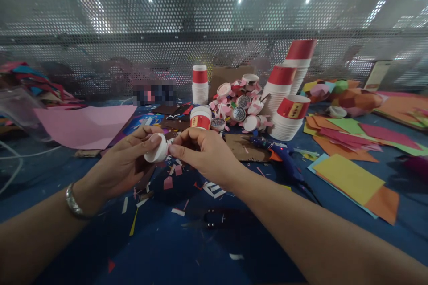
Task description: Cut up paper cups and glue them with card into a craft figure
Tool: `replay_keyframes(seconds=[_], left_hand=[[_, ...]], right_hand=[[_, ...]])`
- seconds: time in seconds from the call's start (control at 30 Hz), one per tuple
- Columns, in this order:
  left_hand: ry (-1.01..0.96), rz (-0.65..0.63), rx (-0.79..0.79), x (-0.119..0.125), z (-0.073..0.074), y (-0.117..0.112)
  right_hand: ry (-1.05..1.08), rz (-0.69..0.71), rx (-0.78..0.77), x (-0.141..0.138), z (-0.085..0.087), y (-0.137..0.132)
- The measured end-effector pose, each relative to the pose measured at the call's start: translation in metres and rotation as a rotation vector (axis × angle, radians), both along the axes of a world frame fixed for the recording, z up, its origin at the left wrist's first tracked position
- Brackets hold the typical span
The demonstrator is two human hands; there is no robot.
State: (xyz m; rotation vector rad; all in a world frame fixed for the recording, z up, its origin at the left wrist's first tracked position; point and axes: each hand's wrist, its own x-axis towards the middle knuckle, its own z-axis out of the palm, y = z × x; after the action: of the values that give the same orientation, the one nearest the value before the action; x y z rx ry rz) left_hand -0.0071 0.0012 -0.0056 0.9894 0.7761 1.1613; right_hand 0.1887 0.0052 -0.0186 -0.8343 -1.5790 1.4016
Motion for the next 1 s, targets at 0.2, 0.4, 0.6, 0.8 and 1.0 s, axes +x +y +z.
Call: replay_keyframes(seconds=[0.2, 0.4, 0.6, 0.8, 1.0], left_hand=[[-0.008, 0.010, -0.018, -0.0016, -0.0008, -0.0003], [0.019, 0.029, -0.031, -0.0011, -0.0010, -0.0014], [0.014, 0.033, -0.059, -0.0015, -0.0020, -0.0030], [0.062, 0.008, -0.082, -0.0026, -0.0011, -0.0042], [0.100, 0.019, -0.074, -0.0009, 0.0005, -0.0041]], right_hand=[[-0.007, -0.001, -0.046, -0.0009, 0.0048, -0.0017], [0.035, 0.026, -0.108, -0.0026, 0.0079, -0.0026], [0.115, 0.073, -0.196, -0.0041, 0.0077, -0.0017], [0.166, 0.108, -0.259, -0.0015, 0.0066, -0.0009], [0.120, 0.105, -0.264, -0.0009, 0.0065, 0.0006]])
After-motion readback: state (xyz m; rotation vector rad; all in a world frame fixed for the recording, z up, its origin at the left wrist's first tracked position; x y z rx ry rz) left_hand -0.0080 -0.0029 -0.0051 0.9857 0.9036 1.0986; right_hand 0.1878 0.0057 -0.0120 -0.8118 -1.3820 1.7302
